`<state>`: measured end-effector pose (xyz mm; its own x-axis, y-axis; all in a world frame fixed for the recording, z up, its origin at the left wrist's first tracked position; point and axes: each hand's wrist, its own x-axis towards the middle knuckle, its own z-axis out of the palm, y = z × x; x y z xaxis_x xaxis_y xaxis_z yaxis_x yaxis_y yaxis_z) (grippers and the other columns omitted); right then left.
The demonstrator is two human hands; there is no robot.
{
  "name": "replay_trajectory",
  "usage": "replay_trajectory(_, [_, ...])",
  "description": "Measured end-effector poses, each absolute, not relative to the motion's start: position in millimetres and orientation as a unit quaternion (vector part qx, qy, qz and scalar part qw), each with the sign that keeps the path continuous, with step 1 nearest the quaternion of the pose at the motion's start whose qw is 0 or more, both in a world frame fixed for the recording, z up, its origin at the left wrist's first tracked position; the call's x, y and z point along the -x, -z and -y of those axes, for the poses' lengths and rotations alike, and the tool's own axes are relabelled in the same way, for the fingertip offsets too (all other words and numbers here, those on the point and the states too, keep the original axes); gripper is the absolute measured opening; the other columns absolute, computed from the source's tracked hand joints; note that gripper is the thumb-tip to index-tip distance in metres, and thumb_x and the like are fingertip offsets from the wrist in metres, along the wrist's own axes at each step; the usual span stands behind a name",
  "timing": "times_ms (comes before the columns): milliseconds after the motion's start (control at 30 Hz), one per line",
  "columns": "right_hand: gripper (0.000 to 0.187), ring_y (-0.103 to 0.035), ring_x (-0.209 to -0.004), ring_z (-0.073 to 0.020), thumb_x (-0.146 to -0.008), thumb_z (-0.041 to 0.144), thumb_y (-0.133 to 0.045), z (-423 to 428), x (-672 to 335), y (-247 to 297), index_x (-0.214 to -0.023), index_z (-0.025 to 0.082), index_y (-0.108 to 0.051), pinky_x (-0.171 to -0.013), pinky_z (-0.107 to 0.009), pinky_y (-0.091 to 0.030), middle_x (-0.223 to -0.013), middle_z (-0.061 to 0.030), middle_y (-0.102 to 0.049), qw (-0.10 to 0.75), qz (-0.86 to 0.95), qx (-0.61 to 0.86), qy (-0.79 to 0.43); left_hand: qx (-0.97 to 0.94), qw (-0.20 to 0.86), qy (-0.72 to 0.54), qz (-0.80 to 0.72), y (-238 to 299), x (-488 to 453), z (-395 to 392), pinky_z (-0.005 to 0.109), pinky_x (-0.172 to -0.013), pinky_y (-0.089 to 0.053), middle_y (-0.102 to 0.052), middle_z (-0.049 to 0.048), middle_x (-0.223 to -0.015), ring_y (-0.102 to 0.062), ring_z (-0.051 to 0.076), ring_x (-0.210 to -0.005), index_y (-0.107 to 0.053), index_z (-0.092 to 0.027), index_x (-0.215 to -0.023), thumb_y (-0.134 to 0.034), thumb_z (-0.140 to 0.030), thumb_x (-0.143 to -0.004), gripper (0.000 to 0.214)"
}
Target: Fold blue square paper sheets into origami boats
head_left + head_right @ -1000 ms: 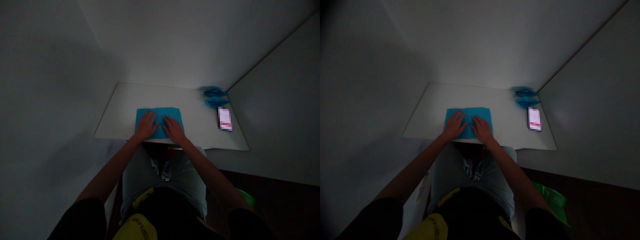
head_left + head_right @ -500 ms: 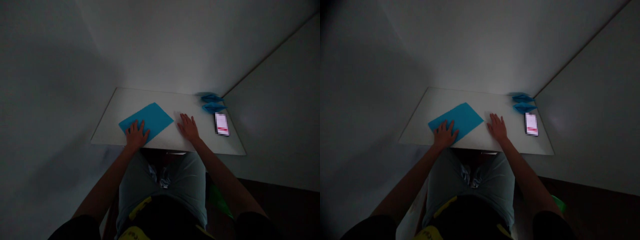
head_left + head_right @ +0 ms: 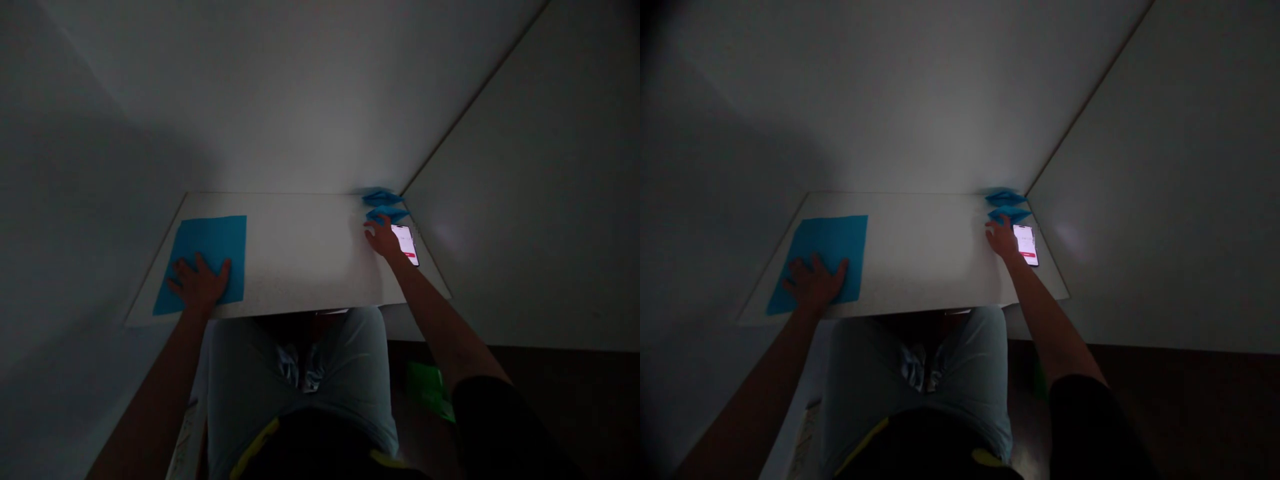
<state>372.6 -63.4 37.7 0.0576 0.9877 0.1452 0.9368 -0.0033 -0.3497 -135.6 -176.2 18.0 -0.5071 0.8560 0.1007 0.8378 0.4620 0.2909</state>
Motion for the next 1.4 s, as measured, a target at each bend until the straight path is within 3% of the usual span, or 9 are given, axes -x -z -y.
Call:
replay_trajectory(200, [0.042, -0.067, -0.135, -0.0372, -0.103, 0.021, -0.052, 60.1, -347.6, -33.0, -0.139, 0.013, -0.071, -0.116, -0.054, -0.055, -0.156, -0.0229, -0.061, 0.160, 0.703, 0.687, -0.097, -0.498, 0.023, -0.139, -0.856, -14.0, 154.3, 171.3, 0.078, -0.129, -0.018, -0.024, 0.0369, -0.177, -0.018, 0.053, -0.168, -0.038, -0.005, -0.167, -0.044, -0.069, -0.102, 0.092])
replay_trajectory(333, [0.036, -0.064, -0.141, -0.0327, -0.107, 0.030, -0.052, 113.9, -306.8, -22.6, -0.135, 0.020, -0.073, -0.121, -0.052, -0.052, -0.150, -0.0172, -0.067, 0.214, 0.791, 0.558, -0.130, -0.529, 0.015, -0.186, -0.828, -23.8, 130.0, 167.4, 0.075, -0.129, -0.023, -0.036, 0.0333, -0.172, -0.030, 0.051, -0.163, -0.044, -0.004, -0.162, -0.053, -0.060, -0.101, 0.083])
replay_trajectory(433, [0.030, -0.068, -0.132, -0.0283, -0.111, 0.035, -0.049, 159.4, -272.9, -13.8, -0.122, 0.026, -0.075, -0.117, -0.050, -0.056, -0.140, -0.0129, -0.073, 0.247, 0.833, 0.460, -0.185, -0.616, 0.085, -0.293, -0.727, -26.2, 78.6, 169.7, 0.061, -0.125, -0.040, -0.054, 0.0269, -0.157, -0.052, 0.040, -0.147, -0.048, -0.010, -0.159, -0.057, -0.056, -0.102, 0.074])
replay_trajectory(500, [0.030, -0.070, -0.128, -0.0281, -0.112, 0.036, -0.048, 182.3, -254.5, -10.3, -0.115, 0.026, -0.075, -0.114, -0.050, -0.057, -0.135, -0.0135, -0.076, 0.266, 0.843, 0.415, -0.214, -0.639, 0.164, -0.350, -0.664, -22.1, 40.7, 172.1, 0.050, -0.114, -0.051, -0.061, 0.0218, -0.145, -0.067, 0.031, -0.124, -0.052, -0.014, -0.155, -0.059, -0.054, -0.102, 0.067])
replay_trajectory(667, [0.031, -0.068, -0.129, -0.0287, -0.112, 0.040, -0.046, 209.3, -233.9, -11.5, -0.113, 0.027, -0.074, -0.114, -0.051, -0.055, -0.133, -0.0133, -0.076, 0.289, 0.849, 0.345, -0.277, -0.604, 0.240, -0.392, -0.651, -9.6, -10.2, 173.0, 0.042, -0.102, -0.052, -0.073, 0.0115, -0.116, -0.071, 0.025, -0.102, -0.060, -0.018, -0.147, -0.063, -0.045, -0.104, 0.051])
replay_trajectory(867, [0.035, -0.074, -0.104, -0.0251, -0.112, 0.048, -0.043, 206.9, -231.0, -21.4, -0.109, 0.026, -0.071, -0.101, -0.043, -0.058, -0.106, -0.0065, -0.081, 0.308, 0.759, 0.432, -0.378, -0.632, 0.275, -0.363, -0.627, -14.2, -5.0, 173.5, 0.034, -0.089, -0.052, -0.077, 0.0023, -0.094, -0.072, 0.021, -0.086, -0.069, -0.022, -0.142, -0.065, -0.025, -0.098, 0.044])
replay_trajectory(1000, [0.031, -0.074, -0.081, -0.0234, -0.105, 0.052, -0.060, 181.3, -221.8, -32.9, -0.121, 0.027, -0.068, -0.081, -0.036, -0.056, -0.089, -0.0015, -0.081, 0.228, 0.710, 0.559, -0.362, -0.681, 0.268, -0.328, -0.597, -16.2, -3.4, 174.6, 0.034, -0.088, -0.053, -0.078, 0.0009, -0.091, -0.069, 0.019, -0.079, -0.072, -0.023, -0.142, -0.069, -0.020, -0.089, 0.053])
replay_trajectory(1200, [0.033, -0.075, -0.091, -0.0271, -0.094, 0.056, -0.074, 143.3, -201.4, -47.4, -0.106, 0.026, -0.074, -0.078, -0.034, -0.052, -0.099, -0.0085, -0.082, 0.139, 0.723, 0.615, -0.283, -0.710, 0.320, -0.325, -0.537, -14.8, -0.4, 176.9, 0.031, -0.081, -0.054, -0.075, -0.0012, -0.085, -0.067, 0.017, -0.073, -0.072, -0.022, -0.145, -0.067, -0.019, -0.086, 0.060])
replay_trajectory(1400, [0.015, -0.071, -0.094, -0.0242, -0.099, 0.038, -0.059, 135.5, -190.6, -40.5, -0.097, 0.026, -0.068, -0.086, -0.035, -0.052, -0.101, -0.0054, -0.079, 0.200, 0.709, 0.609, -0.294, -0.693, 0.326, -0.342, -0.544, -14.3, -1.1, 176.7, 0.032, -0.082, -0.054, -0.073, -0.0010, -0.083, -0.067, 0.017, -0.076, -0.074, -0.021, -0.142, -0.067, -0.015, -0.084, 0.059])
